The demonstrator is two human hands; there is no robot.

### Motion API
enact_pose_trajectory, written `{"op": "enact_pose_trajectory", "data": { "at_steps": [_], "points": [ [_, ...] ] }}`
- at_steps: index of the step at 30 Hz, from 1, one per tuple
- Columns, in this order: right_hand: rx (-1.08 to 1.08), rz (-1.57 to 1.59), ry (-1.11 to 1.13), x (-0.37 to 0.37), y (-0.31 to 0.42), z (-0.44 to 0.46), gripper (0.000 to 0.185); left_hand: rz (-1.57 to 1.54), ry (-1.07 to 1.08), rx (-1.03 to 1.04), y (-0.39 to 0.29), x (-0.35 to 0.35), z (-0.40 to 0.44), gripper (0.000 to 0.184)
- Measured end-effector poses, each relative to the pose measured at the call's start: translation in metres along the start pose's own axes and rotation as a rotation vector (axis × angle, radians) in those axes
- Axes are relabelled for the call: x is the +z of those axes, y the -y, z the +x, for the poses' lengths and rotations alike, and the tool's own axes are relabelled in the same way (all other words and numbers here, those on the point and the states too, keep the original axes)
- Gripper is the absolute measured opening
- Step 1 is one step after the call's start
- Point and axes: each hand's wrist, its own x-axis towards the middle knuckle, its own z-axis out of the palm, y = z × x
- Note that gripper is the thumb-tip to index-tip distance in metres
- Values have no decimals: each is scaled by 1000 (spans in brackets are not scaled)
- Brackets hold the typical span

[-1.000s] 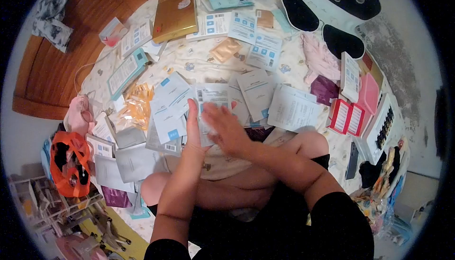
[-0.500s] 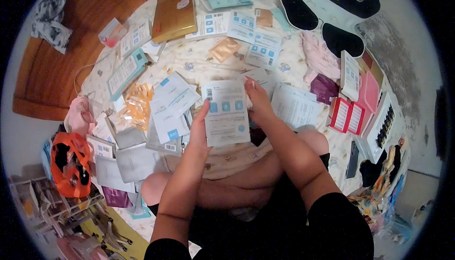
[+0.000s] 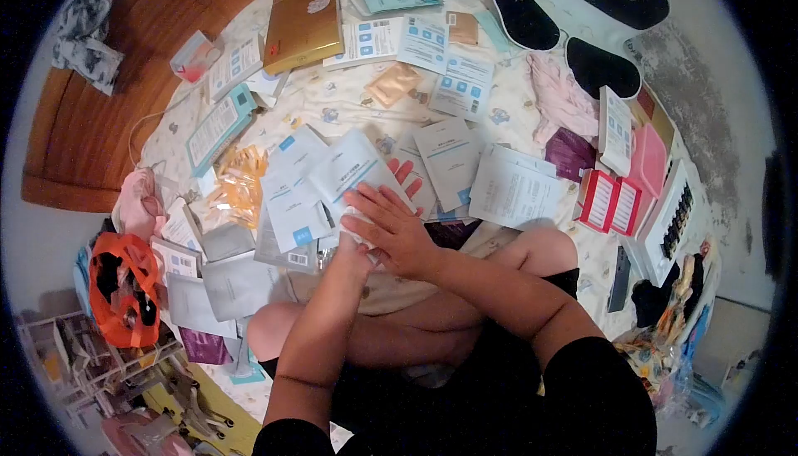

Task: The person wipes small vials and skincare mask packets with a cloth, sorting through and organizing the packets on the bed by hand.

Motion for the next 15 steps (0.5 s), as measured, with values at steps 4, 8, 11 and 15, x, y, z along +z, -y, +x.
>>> {"op": "enact_pose_trajectory", "data": {
  "at_steps": [4,8,11,15],
  "points": [
    [-11,-35,-35,0,-3,-2,52,-98,9,1,-5,2,-3,55],
    [-36,-158,-58,-6,-2,1,52,-133,-21,2,-6,2,-8,52],
    [50,-229,-68,-12,-5,6,51,-168,-23,-13,-9,3,-15,50],
    [87,-299,-110,-15,-14,8,50,-202,-34,-20,-9,1,-21,48]
  ]
}}
